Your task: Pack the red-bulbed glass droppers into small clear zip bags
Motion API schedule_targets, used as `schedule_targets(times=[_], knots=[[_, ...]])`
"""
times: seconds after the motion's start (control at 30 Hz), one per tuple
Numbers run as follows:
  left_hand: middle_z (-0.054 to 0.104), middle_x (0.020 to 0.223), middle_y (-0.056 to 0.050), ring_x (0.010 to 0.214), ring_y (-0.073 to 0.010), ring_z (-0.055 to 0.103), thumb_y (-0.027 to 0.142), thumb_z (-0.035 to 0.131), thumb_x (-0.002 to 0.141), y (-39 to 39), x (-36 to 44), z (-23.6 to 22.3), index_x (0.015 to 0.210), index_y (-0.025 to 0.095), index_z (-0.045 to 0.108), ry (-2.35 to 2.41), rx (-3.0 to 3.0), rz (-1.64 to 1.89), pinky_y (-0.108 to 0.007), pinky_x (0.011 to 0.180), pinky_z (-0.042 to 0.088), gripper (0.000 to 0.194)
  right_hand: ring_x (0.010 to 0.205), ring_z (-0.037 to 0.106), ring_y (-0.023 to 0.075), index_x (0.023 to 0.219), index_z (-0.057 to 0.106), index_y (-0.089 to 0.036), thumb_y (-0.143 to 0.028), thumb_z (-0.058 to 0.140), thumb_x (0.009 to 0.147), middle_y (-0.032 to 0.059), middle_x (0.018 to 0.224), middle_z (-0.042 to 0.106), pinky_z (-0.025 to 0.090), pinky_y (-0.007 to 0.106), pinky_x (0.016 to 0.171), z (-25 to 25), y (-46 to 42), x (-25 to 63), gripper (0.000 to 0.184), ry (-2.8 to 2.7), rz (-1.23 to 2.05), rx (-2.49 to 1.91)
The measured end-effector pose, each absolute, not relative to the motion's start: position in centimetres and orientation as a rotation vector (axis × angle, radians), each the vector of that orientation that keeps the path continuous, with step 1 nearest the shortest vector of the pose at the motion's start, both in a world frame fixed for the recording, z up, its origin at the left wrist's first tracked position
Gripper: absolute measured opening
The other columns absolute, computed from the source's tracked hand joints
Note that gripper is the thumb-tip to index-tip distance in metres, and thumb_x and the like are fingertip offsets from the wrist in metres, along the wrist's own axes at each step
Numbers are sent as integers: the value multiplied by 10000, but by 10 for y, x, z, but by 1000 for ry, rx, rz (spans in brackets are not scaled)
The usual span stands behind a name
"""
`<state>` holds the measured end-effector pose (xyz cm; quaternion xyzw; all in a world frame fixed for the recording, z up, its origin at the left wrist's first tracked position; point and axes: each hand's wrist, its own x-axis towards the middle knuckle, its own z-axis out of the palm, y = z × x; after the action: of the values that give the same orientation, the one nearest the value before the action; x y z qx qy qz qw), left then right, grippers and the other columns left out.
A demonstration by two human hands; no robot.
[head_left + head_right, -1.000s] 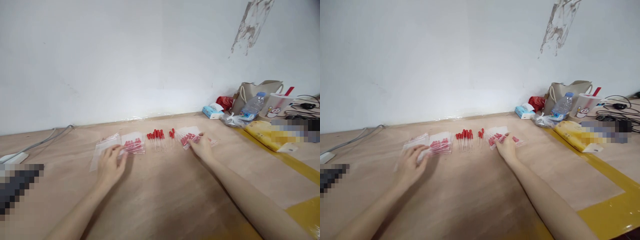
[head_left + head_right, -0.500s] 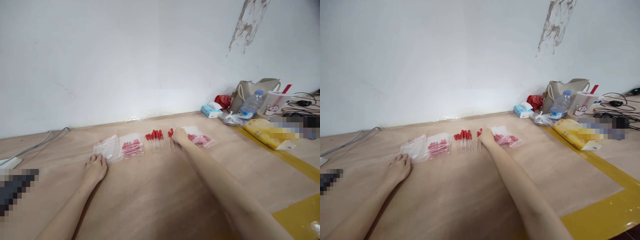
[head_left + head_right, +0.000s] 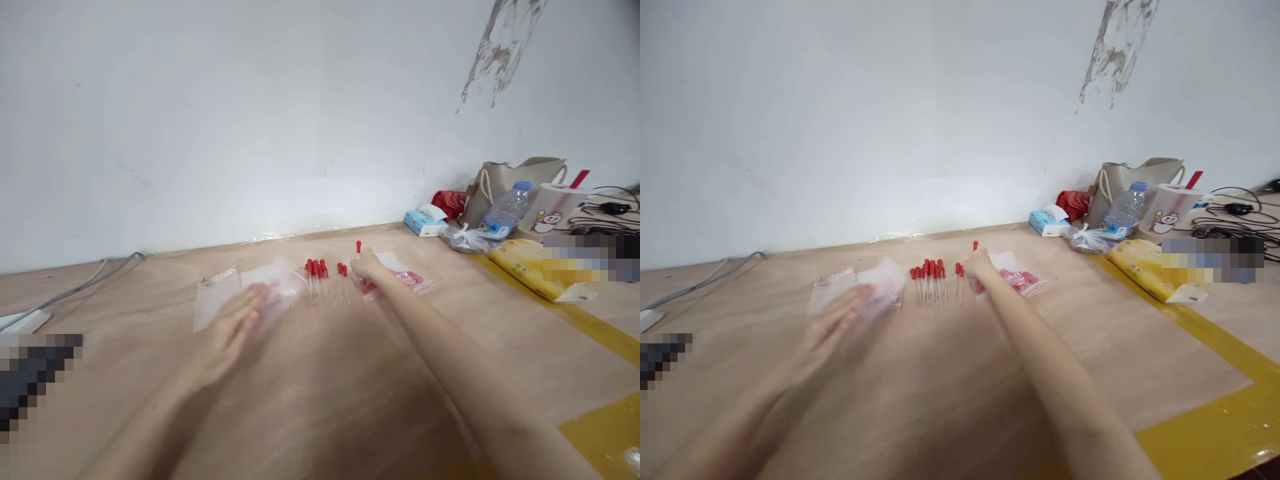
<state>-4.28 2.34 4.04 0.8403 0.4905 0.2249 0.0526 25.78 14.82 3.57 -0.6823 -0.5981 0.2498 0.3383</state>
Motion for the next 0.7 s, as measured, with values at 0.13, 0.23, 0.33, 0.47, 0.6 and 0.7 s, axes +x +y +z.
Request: schedule_targets(times=[0.13,0.23,0.33,0.47,0.6,0.7], knots=[[327,1401,-15,1307,-199,244,308,307,943,-1,2,20,1367,277,271,980,2755,282,-475,1075,171,427,366,450,121,1243,266,-144,-181,453,680,-70,446,482,350,202,373,31,106,283,594,-1520,937,-1603],[341,1395,-33,1292,-214,283,297,356,928,-9,7,7,1353,279,306,1049,2708,368,-471,1052,243,428,326,405,98,1271,173,-209,-188,448,636,-125,427,417,292,161,317,19,67,294,692,-1344,1206,-1298],[396,1363,-37,1252,-217,356,307,380,918,-11,4,2,1309,272,394,1218,2602,509,-416,1011,349,393,315,412,81,1233,186,-254,-206,469,605,-119,516,464,252,146,273,7,41,297,691,-1134,1288,-1206],[406,1355,-35,1243,-227,366,328,426,898,-12,3,-3,1288,281,425,1157,2655,473,-443,1024,322,393,329,440,76,1102,261,-260,-306,491,667,-104,564,507,302,151,274,-5,31,291,494,-973,1244,-1191],[405,1357,-36,1245,-225,364,316,418,904,-11,6,-5,1289,283,423,1128,2682,443,-463,1028,308,387,379,500,101,1060,258,-255,-353,541,681,-101,566,516,401,188,321,-14,31,287,483,-939,1169,-1195],[407,1356,-36,1247,-228,359,318,421,902,-10,6,-5,1288,285,425,1142,2677,454,-466,1025,312,387,413,544,118,1061,242,-255,-371,562,685,-102,579,515,466,230,373,-17,30,284,507,-967,1156,-1185]])
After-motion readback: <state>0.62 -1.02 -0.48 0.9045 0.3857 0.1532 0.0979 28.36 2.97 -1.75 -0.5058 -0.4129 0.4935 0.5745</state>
